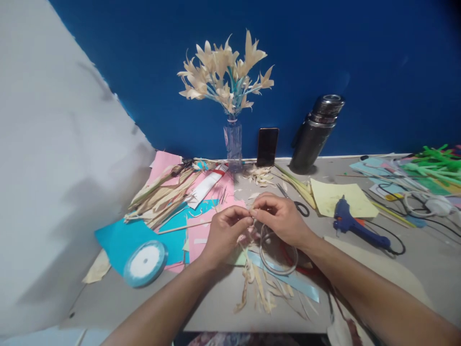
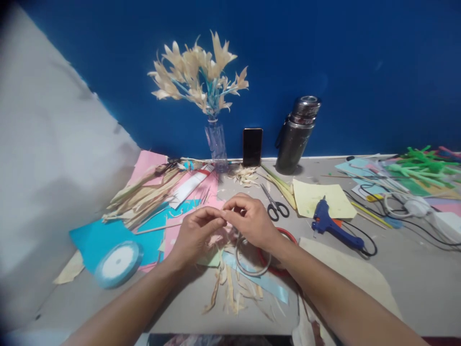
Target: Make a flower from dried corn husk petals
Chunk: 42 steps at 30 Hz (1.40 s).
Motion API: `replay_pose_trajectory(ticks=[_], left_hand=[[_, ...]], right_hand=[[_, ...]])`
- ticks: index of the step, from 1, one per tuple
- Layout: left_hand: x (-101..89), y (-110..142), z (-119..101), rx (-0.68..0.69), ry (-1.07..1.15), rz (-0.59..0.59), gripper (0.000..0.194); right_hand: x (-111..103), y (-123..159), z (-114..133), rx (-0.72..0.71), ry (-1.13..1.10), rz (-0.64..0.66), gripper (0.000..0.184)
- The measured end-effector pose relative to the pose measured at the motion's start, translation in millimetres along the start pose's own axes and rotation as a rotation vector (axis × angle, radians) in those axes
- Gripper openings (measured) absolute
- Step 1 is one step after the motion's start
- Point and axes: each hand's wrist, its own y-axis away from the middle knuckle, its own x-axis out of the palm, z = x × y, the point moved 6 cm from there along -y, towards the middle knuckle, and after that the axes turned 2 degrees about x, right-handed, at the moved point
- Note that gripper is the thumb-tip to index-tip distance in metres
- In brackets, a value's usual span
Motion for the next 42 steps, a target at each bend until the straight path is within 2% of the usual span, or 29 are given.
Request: replay_pose_trajectory(ticks=[2,5,7,10,12,16,18,20,24,26,29,31,35,37,42], left_hand=[[-2.7,-1,-8,0.124,-0.099,-0.017,0.017],[-5.7,-1,-15,0.231,-0.164,-0.04,0.013],[-5.8,-1,-13,0.202,-0.123,-0.033,0.015],[-4.7,-2,-4,0.083,-0.01,-0.014,0.018],[-6.7,-2,-3,0.066,0.005,-0.042,0.017],[-11.5,-1,-20,0.29,-0.193,-0.109,0.008],[-11.5,0,-24,0.359,-0.246,-0.109,0.008],[-13.1,-1,-18,0.302,-0.201,-0.114,0.01],[-16.5,-6,7,0.004,0.021,-0.14,0.018],[-16.4,-9,13,-0.059,0.089,-0.133,0.021],[-14.8,-12,15,-0.077,0.123,-0.094,0.023],[-13.6,-13,15,-0.075,0.125,-0.081,0.024],[-10.5,-10,14,-0.047,0.087,-0.101,0.024],[-6.8,-8,15,-0.047,0.072,-0.086,0.024],[-2.1,-6,16,-0.03,0.081,-0.026,0.022]], right_hand=[[1,2,5,-0.068,0.002,0.002,0.014],[3,3,5,-0.069,-0.037,0.028,0.01],[3,2,0,-0.021,-0.039,0.043,0.009],[1,-2,-10,0.065,0.009,0.005,0.011],[-1,-4,-14,0.092,0.044,-0.012,0.012],[-1,-7,-19,0.071,0.146,0.001,0.011],[-1,-8,-23,0.051,0.2,0.005,0.011],[-2,-10,-30,0.049,0.225,0.008,0.012],[-8,-14,-46,0.071,0.233,-0.021,0.015],[-11,-16,-50,0.073,0.253,-0.041,0.014],[-13,-17,-48,0.09,0.248,-0.055,0.013],[-11,-16,-46,0.13,0.162,-0.032,0.013],[5,-9,-42,0.213,-0.127,0.12,0.022],[11,-5,-39,0.221,-0.201,0.159,0.026],[11,-2,-34,0.197,-0.223,0.116,0.026]])
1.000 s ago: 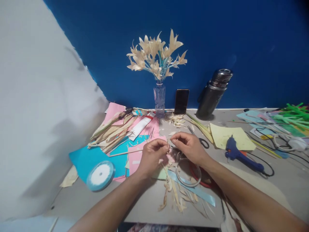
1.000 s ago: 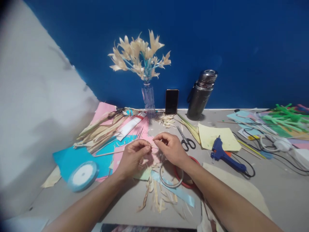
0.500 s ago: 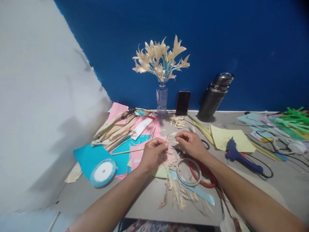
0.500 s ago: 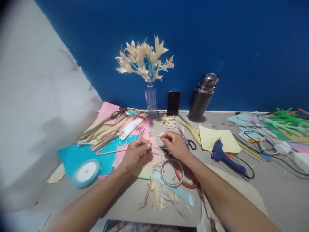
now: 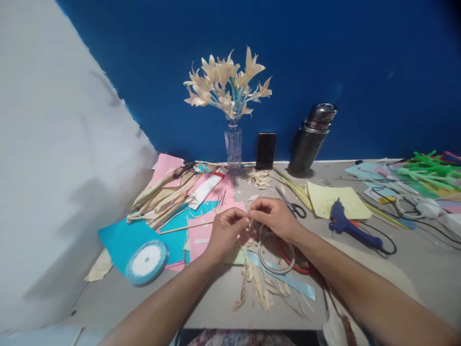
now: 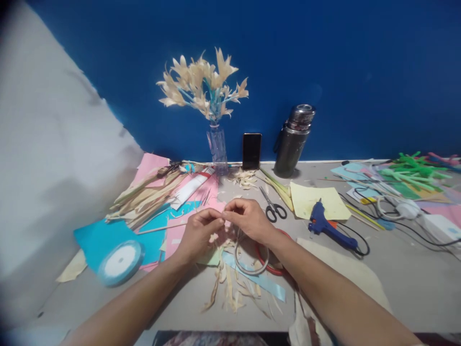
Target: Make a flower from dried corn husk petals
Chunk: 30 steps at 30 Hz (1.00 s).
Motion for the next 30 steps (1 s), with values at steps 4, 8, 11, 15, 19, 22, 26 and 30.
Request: replay_pose_trajectory(ticks=[4,8,11,15,19,22,26,30], left_hand=[[0.2,0,2,-0.034,-0.007,0.084,0.022],[2.7,-1,-2,-0.014,0.093,0.165,0.022],[1.5,-3,0,-0.051,0.123,0.156,0.021],[-0.4,-4,3,-0.083,0.13,0.139,0.022],[1.5,-2,6,-0.091,0.113,0.164,0.025],[4.6,-1,5,-0.108,0.122,0.212,0.027],[-6.4,-8,-7,-0.021,0.101,0.087,0.025],[-26.3,-16,-23,0.11,0.147,-0.141,0.024]], right_hand=[[-1,0,4,-0.049,-0.031,0.01,0.021],[-1,-1,3,-0.045,-0.064,0.022,0.018],[-1,-1,1,0.005,-0.091,0.041,0.018],[2,0,1,0.032,-0.106,0.067,0.019],[3,2,5,-0.038,-0.007,0.034,0.018],[2,3,11,-0.089,0.068,0.03,0.021],[-14,-2,12,-0.035,0.136,-0.027,0.025],[-48,-10,12,-0.044,0.365,-0.281,0.02]])
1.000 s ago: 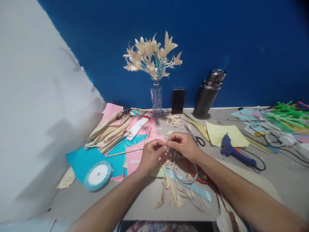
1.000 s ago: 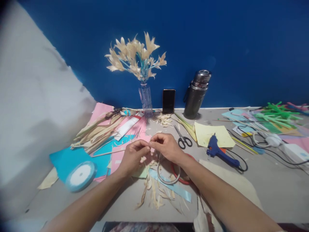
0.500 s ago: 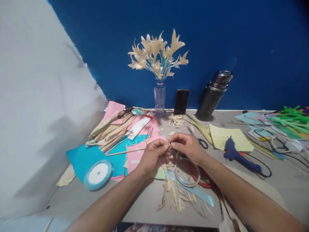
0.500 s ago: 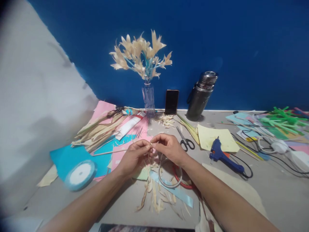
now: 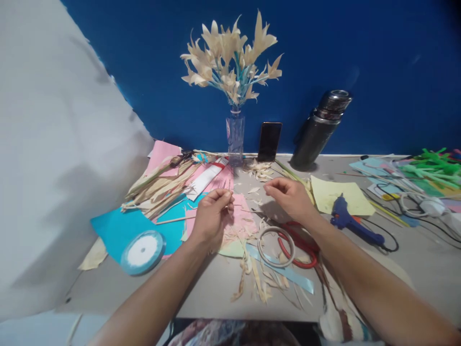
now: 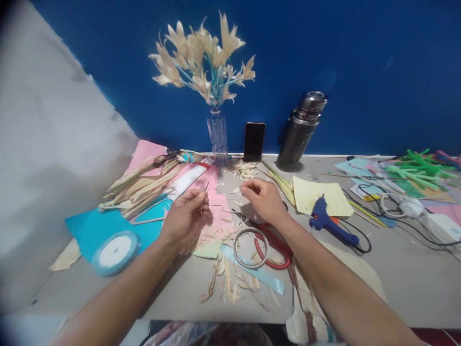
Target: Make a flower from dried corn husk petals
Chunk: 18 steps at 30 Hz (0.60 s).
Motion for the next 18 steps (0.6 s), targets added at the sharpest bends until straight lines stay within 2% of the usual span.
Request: replay_pose_trajectory(ticks=[2,7,11,14,18], left_hand=[[-3.1,-3,-4,0.024,0.005,-0.033,0.025],[-2.9,-3,-4,-0.001,0.007,-0.028,0.025],[-4.3,-5,-9,0.033,0.031,-0.04,0.022],[-7.3,-6,-13,0.07,0.037,-0.069,0.021],[-6.4,-5,-7,0.039,0.04,-0.045,0.022]], right_hand=[[-3,-5,-6,-0.025,0.159,0.015,0.018],[13,-3,-16,-0.07,0.641,0.209,0.016],[26,2,-17,-0.068,0.729,0.299,0.016],[24,2,-19,-0.048,0.764,0.249,0.017],[12,-3,-23,0.002,0.788,0.179,0.02]])
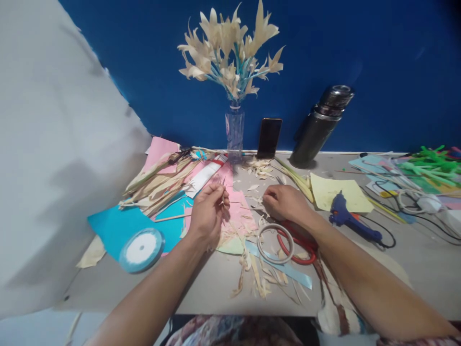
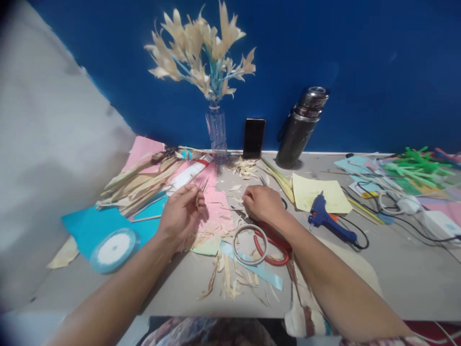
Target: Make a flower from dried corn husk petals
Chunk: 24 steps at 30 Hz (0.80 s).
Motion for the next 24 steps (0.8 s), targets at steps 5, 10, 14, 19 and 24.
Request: replay_pose_trajectory(ticks=[5,10,14,19,24], left_hand=[[0.7,2,9,-0.062,-0.022,0.02,0.025],[3.9,5,11,-0.093,-0.021,0.037,0.025],[6.2,8,11,-0.092,-0.045,0.066,0.026],[1.5,4,9,-0.068,-0.031,0.032,0.025],[-0.7,1,10,-0.072,-0.044,0.017,0.025]], right_hand=[[-14,-16,-12,0.041,-0.021,-0.002,0.021],[-13,-41,2,-0.016,0.0,0.041,0.018],[-1,-55,10,-0.001,0.039,0.02,0.023],[9,-59,8,-0.012,0.024,-0.003,0.019],[11,-57,5,-0.034,-0.013,-0.046,0.019]])
